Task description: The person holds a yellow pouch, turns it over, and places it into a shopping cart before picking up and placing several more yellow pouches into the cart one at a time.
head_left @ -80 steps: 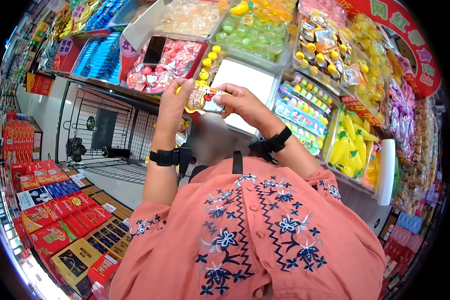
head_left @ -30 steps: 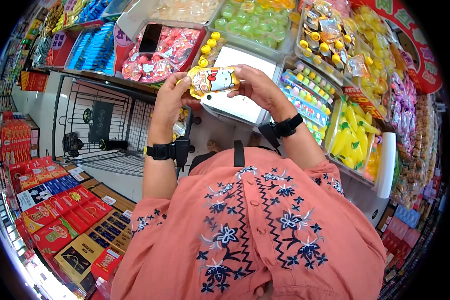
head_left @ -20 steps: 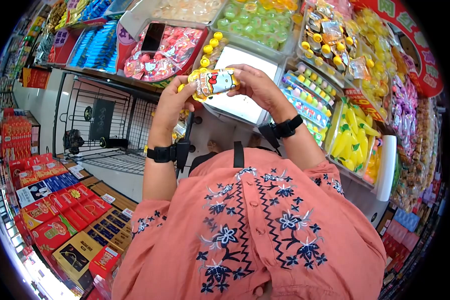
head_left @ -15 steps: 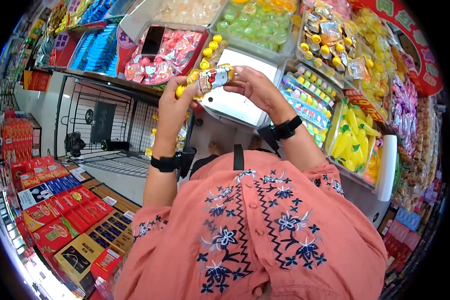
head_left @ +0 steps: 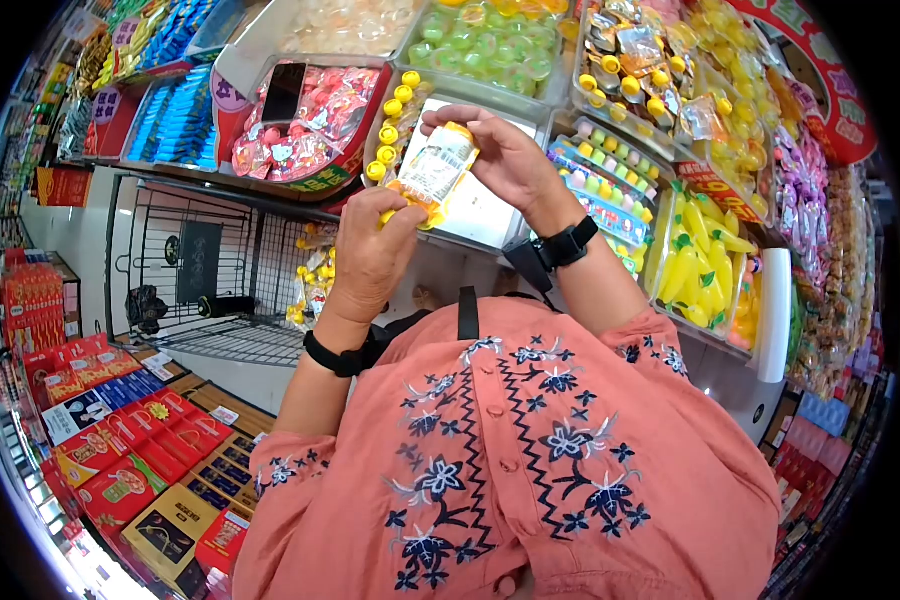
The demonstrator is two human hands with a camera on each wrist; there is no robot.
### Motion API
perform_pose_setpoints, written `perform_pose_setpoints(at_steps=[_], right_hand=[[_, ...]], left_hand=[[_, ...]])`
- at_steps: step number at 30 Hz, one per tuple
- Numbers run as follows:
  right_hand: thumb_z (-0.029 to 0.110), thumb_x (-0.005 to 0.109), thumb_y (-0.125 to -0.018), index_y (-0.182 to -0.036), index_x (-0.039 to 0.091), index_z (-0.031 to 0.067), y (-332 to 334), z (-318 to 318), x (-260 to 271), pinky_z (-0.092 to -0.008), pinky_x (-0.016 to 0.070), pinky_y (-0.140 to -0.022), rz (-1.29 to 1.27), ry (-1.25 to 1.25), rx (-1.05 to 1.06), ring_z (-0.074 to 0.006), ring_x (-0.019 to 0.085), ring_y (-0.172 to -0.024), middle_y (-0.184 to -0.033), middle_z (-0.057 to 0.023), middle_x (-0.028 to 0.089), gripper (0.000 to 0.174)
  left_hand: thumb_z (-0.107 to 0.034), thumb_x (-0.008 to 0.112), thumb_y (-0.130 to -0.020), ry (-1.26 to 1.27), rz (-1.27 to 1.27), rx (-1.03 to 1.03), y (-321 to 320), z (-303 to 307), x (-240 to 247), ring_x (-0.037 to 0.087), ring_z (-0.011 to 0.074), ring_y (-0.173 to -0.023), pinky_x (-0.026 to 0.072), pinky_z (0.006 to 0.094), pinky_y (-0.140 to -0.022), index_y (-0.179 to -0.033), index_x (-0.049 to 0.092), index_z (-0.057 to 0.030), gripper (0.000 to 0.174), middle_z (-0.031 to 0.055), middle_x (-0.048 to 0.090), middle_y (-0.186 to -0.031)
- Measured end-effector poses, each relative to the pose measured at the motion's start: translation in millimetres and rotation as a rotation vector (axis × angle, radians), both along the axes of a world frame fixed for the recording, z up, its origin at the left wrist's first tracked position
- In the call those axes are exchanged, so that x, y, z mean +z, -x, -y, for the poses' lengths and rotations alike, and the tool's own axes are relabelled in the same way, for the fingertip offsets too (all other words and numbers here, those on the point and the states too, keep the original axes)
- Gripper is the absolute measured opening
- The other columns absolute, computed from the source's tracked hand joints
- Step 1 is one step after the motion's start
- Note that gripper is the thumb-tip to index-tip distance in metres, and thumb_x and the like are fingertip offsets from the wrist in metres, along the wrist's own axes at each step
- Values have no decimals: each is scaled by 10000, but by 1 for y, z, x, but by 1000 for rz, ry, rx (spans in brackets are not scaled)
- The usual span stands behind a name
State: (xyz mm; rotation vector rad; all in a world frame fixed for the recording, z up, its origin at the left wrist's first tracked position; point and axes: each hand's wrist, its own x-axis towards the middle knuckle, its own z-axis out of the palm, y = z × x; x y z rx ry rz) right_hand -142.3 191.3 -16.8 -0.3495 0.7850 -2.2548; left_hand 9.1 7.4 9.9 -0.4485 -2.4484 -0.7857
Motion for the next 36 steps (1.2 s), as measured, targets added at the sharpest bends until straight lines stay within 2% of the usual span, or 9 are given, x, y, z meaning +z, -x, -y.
perform_pose_setpoints(at_steps=[6, 10, 14, 17, 20, 23, 28, 32, 36], right_hand=[[184, 490, -993, -1282, 568, -35, 5, -6, 0, -405, 428, -1112, -22, -36, 16, -270, 562, -1255, -1335, -183, 585, 371], [287, 523, -1014, -1296, 578, 11, 3, -12, 0, -364, 527, -973, -12, -313, -4, -237, 621, -1141, -1229, -137, 623, 398], [368, 572, -1003, -1294, 585, 25, 0, -19, -1, -329, 577, -828, -48, -500, 22, -204, 651, -1030, -1122, -91, 632, 450], [386, 605, -985, -1261, 603, 30, -1, -23, -7, -298, 577, -732, -76, -609, -13, -163, 653, -916, -1060, -63, 639, 450], [380, 618, -978, -1199, 625, 46, 4, -29, -25, -259, 555, -644, -66, -676, -27, -132, 641, -855, -975, -34, 637, 401], [373, 618, -979, -1175, 631, 48, 6, -34, -33, -250, 546, -636, -56, -829, -23, -125, 637, -841, -960, -27, 632, 380], [337, 578, -1003, -1330, 532, 15, 14, -49, -60, -302, 575, -734, 70, -731, -149, -173, 664, -912, -1088, -87, 627, 461], [303, 556, -1012, -1380, 480, -17, 13, -57, -57, -331, 577, -795, 100, -714, -184, -244, 663, -1013, -1188, -170, 610, 493], [277, 547, -1009, -1366, 492, -18, 10, -64, -64, -333, 578, -792, 116, -784, -135, -238, 666, -1005, -1202, -171, 614, 467]], left_hand=[[54, 697, -751, -82, -39, 18, 10, -2, -5, 571, 318, -1060, 482, 413, -885, -1071, 645, -71, 347, 108, 570, -1081], [-14, 675, -857, -249, 51, 43, 20, -1, -1, 587, 308, -1035, 485, 387, -886, -1112, 619, -28, 261, 134, 601, -1084], [-207, 599, -1012, -716, 559, 119, 25, 7, -18, 606, 62, -821, 529, 214, -675, -1198, 581, 0, 279, 38, 639, -1033], [-292, 628, -988, -968, 777, 115, 39, 11, -37, 603, 75, -735, 499, 217, -614, -1143, 618, -21, 312, 38, 669, -949], [-368, 617, -984, -962, 981, 34, 49, 1, -47, 620, 80, -738, 499, 202, -604, -1173, 614, -33, 384, 47, 678, -950], [-401, 608, -984, -1002, 1204, -23, 59, -11, -62, 635, 92, -721, 491, 210, -573, -1191, 600, -22, 432, 44, 685, -956], [-381, 572, -1003, -1267, 1151, -23, 79, -29, -74, 640, 125, -683, 484, 238, -535, -1167, 598, -19, 398, 57, 672, -924], [-389, 581, -1004, -1322, 1106, 42, 101, -35, -82, 640, 116, -701, 481, 233, -537, -1095, 606, -27, 374, 43, 650, -879], [-404, 589, -996, -1348, 1038, 82, 120, -41, -103, 639, 119, -719, 488, 234, -542, -1140, 579, -28, 403, 51, 647, -912]])
